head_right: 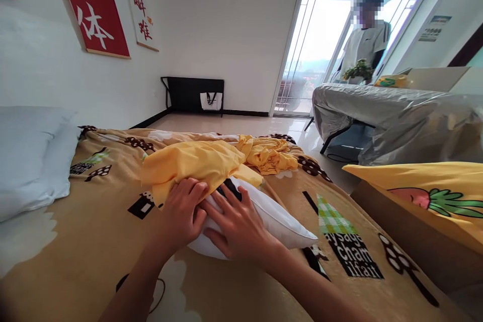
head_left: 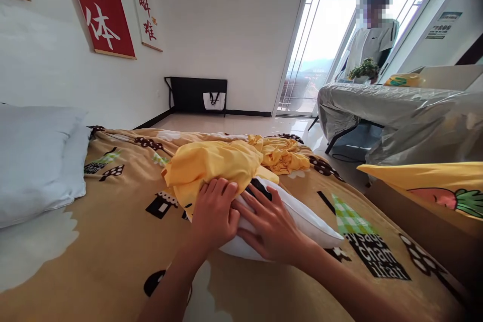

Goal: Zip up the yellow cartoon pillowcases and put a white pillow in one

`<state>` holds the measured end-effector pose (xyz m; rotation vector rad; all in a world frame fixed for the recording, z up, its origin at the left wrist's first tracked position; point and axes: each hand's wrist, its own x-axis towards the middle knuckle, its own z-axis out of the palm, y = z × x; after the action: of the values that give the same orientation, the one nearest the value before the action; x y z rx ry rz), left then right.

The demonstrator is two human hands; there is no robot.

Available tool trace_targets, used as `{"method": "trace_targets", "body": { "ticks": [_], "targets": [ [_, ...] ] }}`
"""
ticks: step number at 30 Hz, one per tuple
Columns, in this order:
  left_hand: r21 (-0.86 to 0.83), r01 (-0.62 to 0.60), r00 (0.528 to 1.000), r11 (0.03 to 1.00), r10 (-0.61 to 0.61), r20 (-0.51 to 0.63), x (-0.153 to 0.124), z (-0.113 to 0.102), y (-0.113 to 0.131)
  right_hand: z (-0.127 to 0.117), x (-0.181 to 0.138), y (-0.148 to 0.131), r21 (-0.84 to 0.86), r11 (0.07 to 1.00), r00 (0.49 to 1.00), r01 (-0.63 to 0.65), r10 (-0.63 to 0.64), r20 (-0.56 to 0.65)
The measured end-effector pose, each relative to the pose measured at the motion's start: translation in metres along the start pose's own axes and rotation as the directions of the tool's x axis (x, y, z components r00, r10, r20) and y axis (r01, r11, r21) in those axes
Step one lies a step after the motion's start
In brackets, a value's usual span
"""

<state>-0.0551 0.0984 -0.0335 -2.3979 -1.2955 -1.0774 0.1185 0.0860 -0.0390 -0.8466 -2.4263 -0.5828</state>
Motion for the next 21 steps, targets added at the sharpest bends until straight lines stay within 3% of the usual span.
{"method": "trace_targets", "body": {
  "ticks": [2, 5, 9, 15, 17, 21],
  "targets": [
    [0.033, 0.091, 0.992, 0.995, -0.094, 0.089, 0.0, -0.01, 0.001, -0.005, -0.015, -0.002, -0.028, 0.999, 0.997, 0.017, -0.019, -0.076],
    [0.115, 0.179, 0.968, 0.977, -0.196, 0.157, -0.002, -0.022, 0.003, -0.009, -0.038, -0.003, -0.095, 0.991, 0.985, -0.096, 0.08, -0.153],
    [0.127, 0.131, 0.963, 0.983, -0.156, 0.218, -0.011, -0.036, 0.008, -0.005, -0.05, -0.008, -0.088, 0.969, 0.97, -0.232, 0.223, -0.098],
    [0.014, -0.095, 0.976, 0.995, 0.091, 0.197, -0.017, -0.056, 0.016, 0.004, -0.025, -0.036, 0.222, 0.973, 0.996, -0.057, 0.042, 0.074],
    [0.084, -0.126, 0.958, 0.988, 0.099, 0.269, -0.012, -0.055, 0.017, 0.007, -0.017, -0.047, 0.294, 0.956, 0.994, -0.025, -0.007, 0.108],
    [0.256, -0.219, 0.873, 0.941, 0.072, 0.482, 0.001, -0.037, 0.01, 0.009, -0.008, -0.067, 0.317, 0.945, 0.99, 0.076, -0.108, 0.086]
  ]
}}
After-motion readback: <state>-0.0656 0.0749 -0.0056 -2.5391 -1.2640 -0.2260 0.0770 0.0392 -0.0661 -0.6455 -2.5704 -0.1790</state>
